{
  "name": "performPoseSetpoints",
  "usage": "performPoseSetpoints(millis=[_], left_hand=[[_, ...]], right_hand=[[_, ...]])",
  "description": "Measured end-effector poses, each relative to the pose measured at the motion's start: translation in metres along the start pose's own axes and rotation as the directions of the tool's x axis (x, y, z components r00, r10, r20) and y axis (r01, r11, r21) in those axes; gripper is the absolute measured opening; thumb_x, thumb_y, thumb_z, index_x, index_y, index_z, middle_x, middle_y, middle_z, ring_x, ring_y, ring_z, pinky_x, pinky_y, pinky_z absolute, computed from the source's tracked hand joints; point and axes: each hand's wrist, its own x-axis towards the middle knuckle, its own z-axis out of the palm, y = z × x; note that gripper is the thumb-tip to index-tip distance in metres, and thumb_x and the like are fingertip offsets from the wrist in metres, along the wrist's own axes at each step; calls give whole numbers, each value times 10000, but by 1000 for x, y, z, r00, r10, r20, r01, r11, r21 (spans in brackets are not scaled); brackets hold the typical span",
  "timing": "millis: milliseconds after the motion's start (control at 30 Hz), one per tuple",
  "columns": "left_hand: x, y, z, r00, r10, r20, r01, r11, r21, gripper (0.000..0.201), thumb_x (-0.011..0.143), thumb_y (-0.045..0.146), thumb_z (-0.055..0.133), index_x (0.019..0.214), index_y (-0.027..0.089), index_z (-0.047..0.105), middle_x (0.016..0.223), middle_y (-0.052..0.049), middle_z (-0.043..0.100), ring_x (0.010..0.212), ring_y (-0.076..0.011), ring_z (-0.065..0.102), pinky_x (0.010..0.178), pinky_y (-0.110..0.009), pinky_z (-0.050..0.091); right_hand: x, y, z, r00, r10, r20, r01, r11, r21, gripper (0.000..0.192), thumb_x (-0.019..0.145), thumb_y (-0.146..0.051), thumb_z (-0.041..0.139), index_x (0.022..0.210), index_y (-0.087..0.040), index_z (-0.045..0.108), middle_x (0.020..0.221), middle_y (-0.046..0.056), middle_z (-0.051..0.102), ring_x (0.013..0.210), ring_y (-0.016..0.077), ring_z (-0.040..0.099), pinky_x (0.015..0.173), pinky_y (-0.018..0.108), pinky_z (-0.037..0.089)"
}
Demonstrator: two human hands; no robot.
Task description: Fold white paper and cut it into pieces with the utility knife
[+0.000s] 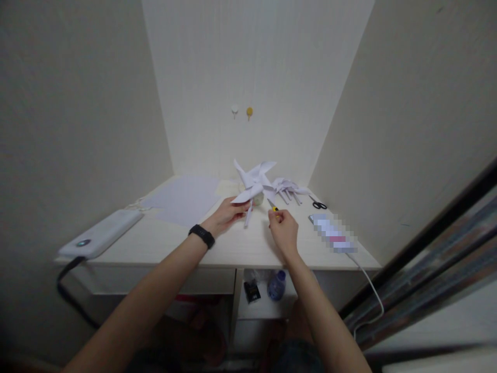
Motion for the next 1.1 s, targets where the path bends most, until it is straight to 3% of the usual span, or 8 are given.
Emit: performPoseSetpoints(millis=[67, 167, 533, 667, 800, 900, 1000, 1100], left_hand=[[0, 0, 0, 1000, 10, -24, -10, 1000, -1, 431, 558, 304, 915, 914, 141, 734, 954, -74, 722, 861, -163, 613, 728, -271, 390], [0, 0, 1, 999, 5, -35, -5, 1000, 6, 464, 553, 317, 918, 940, 149, 724, 964, -67, 719, 847, -158, 614, 720, -265, 395], [-1, 4, 4, 1000, 5, 27, -5, 1000, 0, 491, 583, 278, 914, 1009, 150, 704, 1045, -97, 724, 880, -168, 663, 745, -266, 465], [-1, 2, 3, 997, -68, -29, 69, 997, 30, 464, 663, 178, 848, 1094, 165, 677, 1154, -121, 709, 845, -153, 684, 746, -275, 499], [2, -5, 2, 972, -135, -190, 175, 962, 210, 281, 745, 110, 729, 1020, 127, 675, 972, -123, 737, 701, -136, 663, 620, -242, 455], [5, -13, -1, 977, -91, -190, 153, 928, 340, 250, 772, 112, 678, 1022, 128, 677, 883, -104, 738, 644, -146, 651, 592, -251, 438], [4, -20, -3, 989, 51, -140, 48, 782, 622, 237, 797, 123, 645, 1028, 135, 698, 802, -89, 736, 669, -187, 666, 692, -304, 485], [-3, -23, -1, 988, 154, 17, -78, 401, 913, 299, 857, 131, 566, 1124, 159, 698, 900, -93, 754, 890, -235, 697, 877, -348, 490]], right_hand=[[-13, -3, 8, 991, -67, 119, 74, 996, -49, 424, 856, -588, 545, 670, -220, 642, 639, 67, 703, 628, 239, 643, 641, 329, 434], [-27, -12, 21, 955, -164, 248, 185, 981, -64, 356, 903, -491, 530, 741, -222, 696, 769, 75, 754, 730, 245, 684, 702, 333, 458], [-18, -22, 30, 946, -229, 228, 296, 898, -326, 264, 915, -329, 539, 803, -193, 736, 818, 98, 766, 734, 243, 690, 676, 316, 437], [10, -10, 16, 960, -218, 178, 275, 857, -436, 272, 914, -335, 542, 831, -175, 747, 840, 124, 767, 780, 260, 705, 693, 317, 445], [59, 12, 8, 984, -123, 130, 177, 780, -601, 292, 910, -327, 537, 842, -152, 760, 847, 177, 762, 812, 294, 715, 702, 340, 464], [89, 29, 14, 993, -9, 118, 86, 741, -666, 287, 900, -286, 529, 890, -126, 767, 930, 223, 755, 880, 322, 721, 721, 358, 486], [107, 43, 25, 987, 87, 134, 33, 710, -704, 282, 891, -241, 532, 992, -96, 752, 998, 251, 739, 931, 325, 719, 741, 361, 510], [116, 54, 34, 975, 149, 168, 21, 683, -730, 294, 871, -224, 570, 1064, -76, 735, 1052, 256, 727, 1004, 324, 708, 787, 341, 522]])
